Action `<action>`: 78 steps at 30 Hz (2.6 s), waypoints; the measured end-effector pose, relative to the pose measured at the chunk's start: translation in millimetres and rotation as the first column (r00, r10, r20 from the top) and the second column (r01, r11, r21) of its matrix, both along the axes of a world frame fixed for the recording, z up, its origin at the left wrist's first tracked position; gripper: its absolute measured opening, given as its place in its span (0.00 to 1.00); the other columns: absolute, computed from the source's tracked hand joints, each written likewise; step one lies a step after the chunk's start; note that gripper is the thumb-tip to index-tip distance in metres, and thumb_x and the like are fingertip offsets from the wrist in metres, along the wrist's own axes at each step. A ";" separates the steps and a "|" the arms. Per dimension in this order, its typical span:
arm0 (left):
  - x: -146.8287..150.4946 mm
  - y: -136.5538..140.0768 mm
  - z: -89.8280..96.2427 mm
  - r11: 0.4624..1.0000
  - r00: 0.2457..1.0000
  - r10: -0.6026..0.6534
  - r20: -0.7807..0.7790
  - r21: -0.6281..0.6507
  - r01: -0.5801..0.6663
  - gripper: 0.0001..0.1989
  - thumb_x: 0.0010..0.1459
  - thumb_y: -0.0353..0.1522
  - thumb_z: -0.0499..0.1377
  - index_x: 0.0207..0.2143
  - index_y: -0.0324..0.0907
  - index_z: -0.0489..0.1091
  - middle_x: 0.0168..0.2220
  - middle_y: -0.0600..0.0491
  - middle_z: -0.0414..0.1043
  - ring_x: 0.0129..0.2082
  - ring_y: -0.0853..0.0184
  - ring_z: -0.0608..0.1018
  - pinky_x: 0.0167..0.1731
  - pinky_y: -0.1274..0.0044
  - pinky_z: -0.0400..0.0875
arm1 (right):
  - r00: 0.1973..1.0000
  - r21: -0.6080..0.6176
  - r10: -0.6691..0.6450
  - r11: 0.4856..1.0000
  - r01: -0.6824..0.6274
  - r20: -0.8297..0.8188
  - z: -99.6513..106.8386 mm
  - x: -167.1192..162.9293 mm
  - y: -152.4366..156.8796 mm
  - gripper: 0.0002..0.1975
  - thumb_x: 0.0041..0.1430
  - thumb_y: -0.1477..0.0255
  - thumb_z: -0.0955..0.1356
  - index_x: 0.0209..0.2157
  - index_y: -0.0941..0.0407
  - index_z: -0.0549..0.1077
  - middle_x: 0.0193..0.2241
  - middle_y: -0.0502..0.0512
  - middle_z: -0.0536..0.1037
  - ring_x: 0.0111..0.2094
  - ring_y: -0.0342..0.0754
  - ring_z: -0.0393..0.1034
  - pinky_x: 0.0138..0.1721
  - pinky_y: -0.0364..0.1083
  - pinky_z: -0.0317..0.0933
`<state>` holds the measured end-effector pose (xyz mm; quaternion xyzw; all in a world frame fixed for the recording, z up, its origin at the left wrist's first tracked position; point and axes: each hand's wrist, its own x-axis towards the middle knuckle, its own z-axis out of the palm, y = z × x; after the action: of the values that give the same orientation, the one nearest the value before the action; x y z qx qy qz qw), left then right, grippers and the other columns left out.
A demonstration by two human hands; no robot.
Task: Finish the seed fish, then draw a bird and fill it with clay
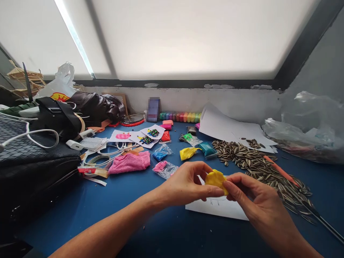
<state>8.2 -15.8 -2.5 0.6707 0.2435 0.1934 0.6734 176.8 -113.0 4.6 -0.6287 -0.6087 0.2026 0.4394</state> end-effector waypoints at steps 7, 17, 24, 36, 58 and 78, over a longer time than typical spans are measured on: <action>1.9 2.4 -1.3 0.992 0.997 0.001 0.080 -0.123 0.009 0.26 0.45 0.49 0.69 0.31 0.35 0.70 0.29 0.49 0.74 0.27 0.70 0.75 0.29 0.78 0.69 | 0.999 -0.034 0.036 0.999 -0.036 -0.009 1.6 -1.4 0.1 0.14 0.62 0.58 0.67 0.32 0.51 0.79 0.23 0.48 0.78 0.24 0.45 0.72 0.26 0.41 0.67; 2.5 -1.0 -4.7 0.978 0.994 -0.069 0.090 -0.189 0.085 0.25 0.47 0.48 0.68 0.33 0.35 0.69 0.32 0.48 0.75 0.27 0.71 0.75 0.30 0.77 0.71 | 0.996 0.038 0.075 0.996 -0.077 0.040 0.3 -2.4 -0.7 0.13 0.63 0.61 0.67 0.30 0.51 0.78 0.26 0.49 0.79 0.27 0.46 0.74 0.28 0.42 0.68; 0.7 -2.6 -1.6 0.993 0.997 -0.055 0.058 -0.097 0.061 0.16 0.54 0.41 0.64 0.34 0.35 0.71 0.32 0.49 0.74 0.28 0.70 0.75 0.28 0.79 0.71 | 0.993 0.171 0.059 0.982 -0.076 0.100 -4.3 -0.1 0.1 0.10 0.62 0.64 0.68 0.42 0.48 0.79 0.35 0.52 0.80 0.30 0.47 0.75 0.31 0.44 0.71; 1.5 -4.0 -4.1 0.998 0.999 -0.051 -0.006 -0.027 0.051 0.15 0.52 0.38 0.65 0.35 0.36 0.69 0.30 0.50 0.73 0.27 0.70 0.73 0.28 0.77 0.70 | 0.975 0.090 0.148 0.982 -0.165 0.168 -3.6 0.4 -1.0 0.12 0.66 0.65 0.65 0.31 0.51 0.77 0.29 0.52 0.79 0.30 0.47 0.73 0.31 0.44 0.67; -0.1 0.9 -3.7 0.999 0.999 -0.040 -0.034 0.011 0.040 0.13 0.51 0.36 0.65 0.35 0.37 0.70 0.31 0.51 0.74 0.24 0.72 0.73 0.22 0.80 0.66 | 0.992 -0.005 0.113 0.994 -0.113 0.063 -0.7 0.5 0.4 0.12 0.64 0.60 0.66 0.31 0.51 0.77 0.27 0.49 0.79 0.29 0.47 0.74 0.31 0.43 0.67; -2.2 -1.7 3.7 0.982 0.992 0.006 -0.129 0.186 0.018 0.16 0.57 0.40 0.62 0.35 0.35 0.79 0.27 0.53 0.69 0.28 0.70 0.69 0.27 0.80 0.61 | 0.996 0.024 0.078 0.997 -0.079 0.046 -0.6 -0.2 2.8 0.13 0.63 0.61 0.67 0.29 0.50 0.77 0.24 0.46 0.79 0.25 0.44 0.73 0.27 0.40 0.65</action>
<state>6.0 -17.5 1.1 0.7427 0.2652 0.1696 0.5910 176.6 -110.3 4.0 -0.6031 -0.6451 0.1978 0.4254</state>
